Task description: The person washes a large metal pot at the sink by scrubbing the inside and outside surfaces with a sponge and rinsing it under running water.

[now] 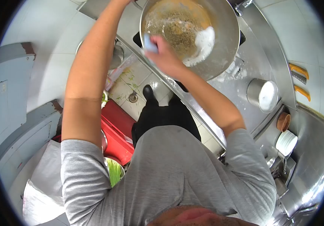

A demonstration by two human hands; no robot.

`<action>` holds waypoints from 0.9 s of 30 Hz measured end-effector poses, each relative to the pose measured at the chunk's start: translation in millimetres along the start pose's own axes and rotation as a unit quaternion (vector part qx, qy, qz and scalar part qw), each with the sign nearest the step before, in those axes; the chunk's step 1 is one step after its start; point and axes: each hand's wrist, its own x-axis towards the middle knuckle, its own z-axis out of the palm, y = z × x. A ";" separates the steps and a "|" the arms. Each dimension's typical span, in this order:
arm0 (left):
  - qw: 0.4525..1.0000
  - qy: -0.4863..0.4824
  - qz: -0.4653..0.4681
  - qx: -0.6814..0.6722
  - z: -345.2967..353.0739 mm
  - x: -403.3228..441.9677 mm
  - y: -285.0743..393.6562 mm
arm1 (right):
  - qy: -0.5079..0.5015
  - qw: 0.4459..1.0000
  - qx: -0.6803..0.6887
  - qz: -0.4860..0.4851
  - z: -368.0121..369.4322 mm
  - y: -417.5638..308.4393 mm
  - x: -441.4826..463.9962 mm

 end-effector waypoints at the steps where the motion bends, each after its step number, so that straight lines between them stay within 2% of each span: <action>1: 1.000 0.004 -0.002 -0.002 -2.7 -0.6 1.4 | 0.076 0.996 0.055 0.004 14.9 -13.0 38.3; 2: 1.000 0.007 -0.004 -0.006 -6.6 -5.9 9.0 | 0.151 0.982 0.110 0.010 20.6 -21.1 65.0; 3: 1.000 0.008 -0.008 -0.014 -2.0 -5.0 4.1 | 0.110 0.991 0.073 0.005 17.8 -18.7 62.2; 4: 0.997 0.032 0.036 0.062 1.1 2.0 -6.0 | 0.070 0.997 0.036 -0.002 11.3 -13.9 54.0; 6: 0.991 0.075 0.055 0.097 14.4 9.1 -18.9 | -0.026 0.999 -0.024 -0.013 -2.7 -3.9 9.6; 9: 0.988 0.102 0.052 0.108 19.8 7.9 -26.4 | -0.096 0.994 0.006 0.055 -13.3 7.8 -10.1; 11: 0.993 0.081 0.034 0.074 10.9 0.1 -9.5 | 0.058 0.987 0.150 0.007 5.2 -9.6 47.4; 12: 0.990 0.099 0.039 0.090 12.1 5.1 -13.5 | 0.137 0.967 0.215 -0.013 9.2 -13.7 95.9; 13: 0.987 0.115 0.044 0.105 20.6 9.4 -25.2 | 0.249 0.912 0.324 -0.033 5.1 -20.0 142.1; 14: 0.984 0.128 0.047 0.117 25.5 11.5 -32.1 | 0.346 0.900 0.266 -0.024 -12.0 -26.1 177.1; 17: 0.998 0.010 -0.012 0.068 13.1 13.5 -28.6 | 0.353 0.927 0.126 -0.030 1.9 -23.5 161.2; 18: 0.996 0.051 0.025 0.071 13.9 3.3 -19.4 | 0.287 0.952 0.096 -0.047 18.7 -19.2 127.9; 19: 0.996 0.041 0.015 0.071 10.6 -0.5 -12.5 | 0.254 0.966 0.054 -0.012 28.1 -20.9 99.7; 21: 0.997 0.017 -0.007 0.076 4.8 -6.4 -3.0 | 0.218 0.954 0.203 0.025 18.6 -16.5 114.2; 23: 0.995 0.022 -0.002 0.093 4.7 -8.7 0.7 | 0.306 0.894 0.316 0.084 -31.2 -26.3 171.2; 25: 0.994 0.028 0.005 0.101 4.2 -8.2 1.1 | 0.175 0.887 0.416 -0.096 -102.5 23.9 188.2; 27: 0.994 0.031 0.008 0.107 3.7 -5.0 3.5 | 0.215 0.910 0.331 -0.124 -88.9 36.7 193.5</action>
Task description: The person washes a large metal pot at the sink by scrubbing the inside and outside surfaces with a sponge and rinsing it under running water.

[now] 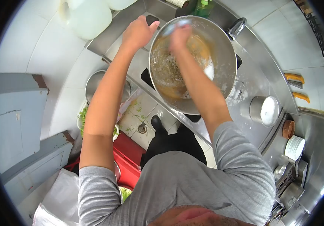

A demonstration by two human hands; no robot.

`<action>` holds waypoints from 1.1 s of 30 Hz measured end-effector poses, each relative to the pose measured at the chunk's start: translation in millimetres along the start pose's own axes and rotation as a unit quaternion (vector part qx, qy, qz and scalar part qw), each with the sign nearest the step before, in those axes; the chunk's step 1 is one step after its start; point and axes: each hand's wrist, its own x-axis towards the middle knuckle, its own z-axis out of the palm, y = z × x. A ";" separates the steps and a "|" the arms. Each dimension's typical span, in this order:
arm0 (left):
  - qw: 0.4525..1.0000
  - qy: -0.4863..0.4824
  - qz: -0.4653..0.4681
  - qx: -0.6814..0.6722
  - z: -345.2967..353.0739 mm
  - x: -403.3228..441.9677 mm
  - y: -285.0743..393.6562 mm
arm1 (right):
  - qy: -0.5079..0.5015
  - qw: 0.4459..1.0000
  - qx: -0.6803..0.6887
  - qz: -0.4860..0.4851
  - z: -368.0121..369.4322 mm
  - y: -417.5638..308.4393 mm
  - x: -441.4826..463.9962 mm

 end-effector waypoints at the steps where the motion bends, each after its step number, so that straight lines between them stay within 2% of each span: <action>1: 1.000 -0.004 0.000 -0.005 0.6 1.1 -1.4 | 0.096 0.983 -0.154 0.003 53.1 27.0 -32.2; 2: 1.000 -0.009 -0.002 -0.010 2.1 0.7 -3.4 | 0.189 0.934 -0.302 0.008 80.9 43.7 -49.9; 3: 1.000 -0.010 0.000 -0.009 3.2 -2.4 -1.4 | 0.113 0.951 -0.286 0.044 64.5 42.5 -47.6; 5: 1.000 -0.004 -0.003 -0.002 -3.3 -5.0 1.7 | 0.028 0.999 -0.034 0.032 7.2 -0.7 13.7; 7: 1.000 0.009 -0.007 -0.002 1.5 -5.7 -4.7 | 0.045 0.997 -0.031 0.047 3.7 4.7 15.6; 9: 0.999 0.030 0.001 -0.018 9.7 -1.0 -4.3 | 0.151 0.943 -0.290 0.069 41.7 46.5 -12.5; 10: 0.999 0.040 0.009 -0.017 11.8 -1.6 -3.2 | 0.009 0.944 -0.299 0.138 67.9 5.4 -78.6; 11: 0.999 0.048 0.016 -0.014 12.6 -4.2 -2.3 | -0.073 0.892 -0.405 0.186 43.4 33.7 -120.7; 13: 0.999 0.047 0.008 0.005 14.6 -0.8 -6.7 | -0.275 0.831 -0.458 0.154 -28.8 41.6 -181.7; 15: 0.998 0.052 0.017 0.006 20.5 2.8 -13.9 | -0.387 0.749 -0.515 0.155 -99.1 30.4 -200.2; 17: 0.997 0.074 -0.004 -0.003 9.7 -7.0 1.3 | -0.452 0.587 -0.640 0.203 -114.7 -34.4 -184.6; 18: 0.997 0.075 -0.001 0.000 9.7 -7.5 2.5 | -0.457 0.479 -0.724 0.192 -136.2 -39.8 -174.6; 19: 0.997 0.077 0.002 0.004 9.2 -7.6 2.1 | -0.513 0.340 -0.768 0.177 -151.2 -48.9 -151.5; 20: 0.997 0.079 0.008 0.010 9.0 -7.6 1.4 | -0.453 0.323 -0.804 0.209 -163.1 -59.0 -130.2; 21: 0.996 0.087 0.020 0.015 10.2 -6.1 0.3 | -0.454 0.267 -0.835 0.157 -186.0 -60.4 -100.0; 22: 0.995 0.095 0.032 0.020 13.3 -4.6 -2.5 | -0.362 0.261 -0.894 0.041 -204.6 -62.8 -70.6; 23: 0.994 0.102 0.041 0.026 16.0 -4.1 -6.1 | -0.338 0.386 -0.855 -0.072 -222.7 -71.2 -28.3; 24: 0.994 0.102 0.040 0.014 15.6 -3.7 -9.3 | -0.346 0.408 -0.833 -0.141 -210.0 -92.7 6.5; 25: 0.994 0.099 0.040 0.000 15.0 -3.2 -10.7 | -0.363 0.172 -0.877 -0.264 -184.7 -115.7 19.2; 28: 0.996 0.085 0.020 -0.004 16.1 -8.3 -1.7 | -0.303 0.159 -0.872 -0.351 -196.3 -128.5 -2.7; 29: 0.996 0.085 0.005 0.005 13.7 -8.2 -1.0 | -0.387 0.186 -0.891 -0.148 -211.7 -126.0 -25.5; 32: 0.997 0.079 0.009 -0.009 13.5 -7.3 -3.9 | -0.502 0.240 -0.828 0.065 -214.2 -116.4 -53.4; 33: 0.998 0.066 0.001 -0.024 11.6 -8.5 -1.1 | -0.466 0.201 -0.861 -0.049 -216.9 -104.9 -32.5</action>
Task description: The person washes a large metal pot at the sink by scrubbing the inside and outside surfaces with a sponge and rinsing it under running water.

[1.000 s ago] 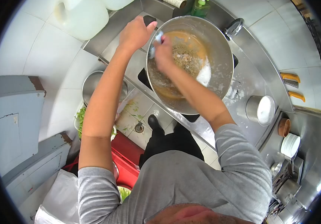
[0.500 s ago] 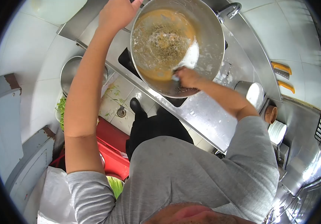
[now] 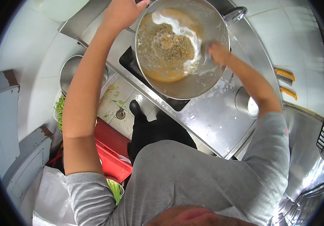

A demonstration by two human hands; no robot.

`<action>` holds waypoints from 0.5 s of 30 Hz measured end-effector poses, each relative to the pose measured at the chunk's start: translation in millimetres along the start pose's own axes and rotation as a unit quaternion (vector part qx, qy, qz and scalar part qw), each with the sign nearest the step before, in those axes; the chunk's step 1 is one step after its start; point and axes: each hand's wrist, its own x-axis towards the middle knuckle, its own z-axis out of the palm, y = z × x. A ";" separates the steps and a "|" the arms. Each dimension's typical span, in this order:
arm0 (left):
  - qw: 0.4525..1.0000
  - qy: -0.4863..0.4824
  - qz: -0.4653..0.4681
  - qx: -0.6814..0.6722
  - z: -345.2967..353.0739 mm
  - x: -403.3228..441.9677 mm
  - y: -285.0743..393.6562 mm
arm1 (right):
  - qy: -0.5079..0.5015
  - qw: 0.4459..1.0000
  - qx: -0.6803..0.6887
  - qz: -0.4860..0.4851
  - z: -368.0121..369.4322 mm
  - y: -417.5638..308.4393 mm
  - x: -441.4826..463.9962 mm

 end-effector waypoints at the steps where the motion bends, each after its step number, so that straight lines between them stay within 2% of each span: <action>1: 1.000 -0.005 0.010 -0.007 0.1 -0.1 1.0 | 0.087 0.991 -0.096 0.023 4.7 20.9 30.6; 3: 1.000 -0.010 0.020 -0.019 -1.2 0.2 -3.0 | 0.251 0.953 -0.162 -0.040 -55.1 54.5 77.7; 6: 1.000 0.001 0.001 -0.006 -0.2 -4.3 1.9 | 0.357 0.930 -0.084 0.003 -45.7 42.9 100.8; 7: 1.000 -0.006 -0.008 0.001 1.0 -3.9 4.7 | 0.225 0.973 -0.027 0.032 -22.8 33.8 88.4; 8: 1.000 -0.011 -0.018 0.005 0.3 -2.7 7.8 | 0.088 0.994 0.027 0.061 9.5 20.7 66.0; 10: 1.000 0.013 -0.022 0.003 -1.3 -2.5 8.0 | 0.051 0.977 0.207 0.011 39.2 -19.0 0.0; 12: 0.999 0.051 0.002 -0.006 2.5 -8.7 11.4 | -0.029 0.995 0.088 -0.038 10.4 -5.2 -12.7; 13: 0.999 0.035 0.005 -0.017 4.6 -7.8 13.8 | -0.072 0.995 0.032 -0.058 -5.8 3.6 -25.6; 14: 0.999 0.024 0.007 -0.025 3.4 -1.9 11.6 | 0.086 0.996 -0.018 -0.028 -14.7 42.0 -21.0; 15: 0.999 0.010 0.006 -0.033 4.2 0.5 9.9 | 0.239 0.969 -0.066 -0.001 -14.3 74.0 -14.6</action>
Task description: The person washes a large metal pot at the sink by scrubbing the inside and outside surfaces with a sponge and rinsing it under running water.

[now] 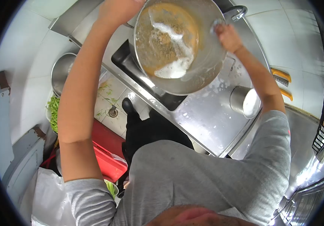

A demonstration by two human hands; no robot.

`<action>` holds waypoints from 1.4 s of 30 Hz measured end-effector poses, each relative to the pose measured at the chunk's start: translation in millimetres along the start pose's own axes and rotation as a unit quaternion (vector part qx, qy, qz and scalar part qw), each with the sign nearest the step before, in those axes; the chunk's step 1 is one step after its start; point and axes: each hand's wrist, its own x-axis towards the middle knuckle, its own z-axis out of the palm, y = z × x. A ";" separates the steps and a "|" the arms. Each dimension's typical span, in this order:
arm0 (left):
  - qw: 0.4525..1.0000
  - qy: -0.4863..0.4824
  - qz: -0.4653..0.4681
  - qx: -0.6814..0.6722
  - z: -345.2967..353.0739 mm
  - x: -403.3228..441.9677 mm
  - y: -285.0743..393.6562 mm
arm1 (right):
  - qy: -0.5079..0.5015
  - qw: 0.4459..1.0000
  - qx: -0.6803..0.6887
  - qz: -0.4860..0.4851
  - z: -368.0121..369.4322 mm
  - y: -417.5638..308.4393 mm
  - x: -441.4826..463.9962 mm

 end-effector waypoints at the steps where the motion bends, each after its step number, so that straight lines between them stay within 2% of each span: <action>1: 1.000 0.008 -0.004 -0.013 2.1 1.7 0.5 | -0.023 0.999 0.012 0.033 2.3 -0.3 -3.4; 3: 0.999 0.017 -0.002 -0.042 9.7 4.4 7.8 | -0.075 0.990 0.037 0.110 9.2 -14.4 -22.5; 4: 0.999 0.020 0.000 -0.037 8.7 6.8 12.5 | -0.173 0.971 0.129 0.099 1.8 -39.4 -44.9; 6: 0.999 0.025 -0.013 -0.015 3.9 1.9 14.3 | -0.223 0.944 0.233 0.069 2.2 -65.3 -57.7; 8: 1.000 0.015 -0.008 -0.027 9.5 5.0 8.8 | -0.151 0.952 0.258 0.068 9.2 -60.7 -70.8; 9: 0.999 0.015 -0.005 -0.034 12.3 8.6 8.3 | -0.127 0.984 0.104 0.069 16.7 -28.6 -59.1; 12: 0.999 0.021 0.004 -0.025 13.1 8.5 4.8 | -0.118 0.974 0.092 0.170 -26.4 -38.9 -39.1; 18: 0.999 0.033 -0.008 -0.034 9.5 1.6 11.1 | -0.082 0.982 0.135 0.103 -9.8 -42.3 -72.6; 19: 0.999 0.035 -0.010 -0.029 8.7 5.9 8.8 | -0.028 0.987 0.112 0.111 -20.8 -27.5 -57.7; 22: 0.999 0.027 -0.021 -0.010 12.8 5.3 8.4 | -0.115 0.928 0.304 0.181 -0.3 -104.0 -95.2; 25: 0.999 0.022 -0.038 0.015 9.1 1.3 12.2 | -0.090 0.842 0.510 0.149 -45.5 -154.0 -98.0; 28: 0.999 0.010 -0.043 0.005 9.1 8.5 9.0 | -0.074 0.936 0.310 0.153 -17.0 -54.0 -88.1; 29: 0.999 0.011 -0.035 0.007 8.9 4.7 9.0 | -0.091 0.940 0.278 0.174 -16.0 -58.9 -86.3; 32: 0.999 0.035 -0.012 0.013 10.6 4.5 10.1 | -0.176 0.832 0.505 0.147 -49.1 -148.9 -87.8; 33: 0.999 0.041 -0.006 0.022 12.3 3.3 7.8 | -0.214 0.824 0.498 0.164 -52.7 -149.6 -74.1; 36: 1.000 0.017 -0.021 0.000 13.3 9.4 6.9 | -0.356 0.885 0.287 0.086 3.9 -82.2 -34.6; 38: 1.000 0.018 -0.016 -0.007 11.6 8.0 7.9 | -0.188 0.977 0.096 0.030 36.8 -51.0 -6.9; 41: 0.999 0.039 0.010 0.003 19.8 11.8 0.4 | -0.246 0.949 0.111 0.163 57.5 -110.7 19.8; 42: 0.998 0.051 0.019 0.005 22.2 12.4 -1.9 | -0.296 0.928 0.138 0.179 51.6 -144.9 21.5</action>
